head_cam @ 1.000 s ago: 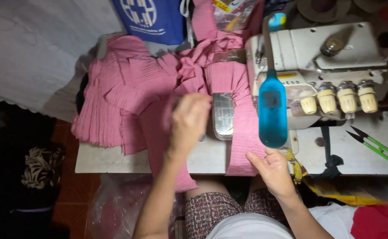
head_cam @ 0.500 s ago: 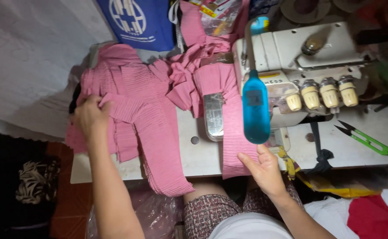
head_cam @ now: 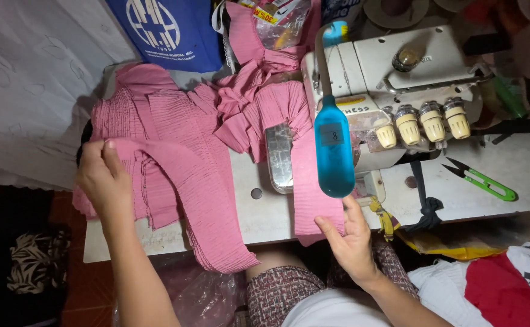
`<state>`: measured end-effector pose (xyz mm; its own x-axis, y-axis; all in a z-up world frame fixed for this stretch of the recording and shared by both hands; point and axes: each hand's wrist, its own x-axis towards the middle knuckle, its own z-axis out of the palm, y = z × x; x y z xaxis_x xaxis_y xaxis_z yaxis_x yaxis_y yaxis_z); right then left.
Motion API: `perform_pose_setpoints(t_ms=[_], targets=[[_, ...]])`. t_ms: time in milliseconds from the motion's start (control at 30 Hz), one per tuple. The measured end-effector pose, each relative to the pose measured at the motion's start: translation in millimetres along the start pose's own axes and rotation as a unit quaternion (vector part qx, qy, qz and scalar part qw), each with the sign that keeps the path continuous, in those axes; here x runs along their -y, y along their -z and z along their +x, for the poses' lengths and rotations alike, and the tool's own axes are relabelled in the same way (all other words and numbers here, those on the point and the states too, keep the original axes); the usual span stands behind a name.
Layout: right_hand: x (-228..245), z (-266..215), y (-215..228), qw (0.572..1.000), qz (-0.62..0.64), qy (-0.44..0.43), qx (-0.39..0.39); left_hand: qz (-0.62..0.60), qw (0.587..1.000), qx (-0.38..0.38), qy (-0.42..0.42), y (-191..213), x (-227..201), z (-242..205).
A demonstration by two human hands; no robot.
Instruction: The person is organizing and folding pink pleated fabric strips on a sewing machine table.
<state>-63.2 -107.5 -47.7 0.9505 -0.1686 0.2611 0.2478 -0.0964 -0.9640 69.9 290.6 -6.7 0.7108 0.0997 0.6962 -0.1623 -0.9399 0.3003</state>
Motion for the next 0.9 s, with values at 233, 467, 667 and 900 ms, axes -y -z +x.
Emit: perform_pose_setpoints(t_ms=[233,467,667,900], targets=[[-4,-6,3,0.998,-0.023,-0.049,0.008,-0.160,0.960,0.221,-0.067,79,-166,-5],[-6,-9,3,0.996,-0.042,-0.079,0.005,-0.356,0.774,0.365,-0.376,96,-240,-58],[-3,-8,1,0.997,-0.031,-0.070,0.009,-0.448,0.658,0.457,-0.397,43,-257,-159],[-1,-7,0,0.996,0.023,-0.082,0.007,-0.400,0.764,0.335,-0.380,44,-281,-102]])
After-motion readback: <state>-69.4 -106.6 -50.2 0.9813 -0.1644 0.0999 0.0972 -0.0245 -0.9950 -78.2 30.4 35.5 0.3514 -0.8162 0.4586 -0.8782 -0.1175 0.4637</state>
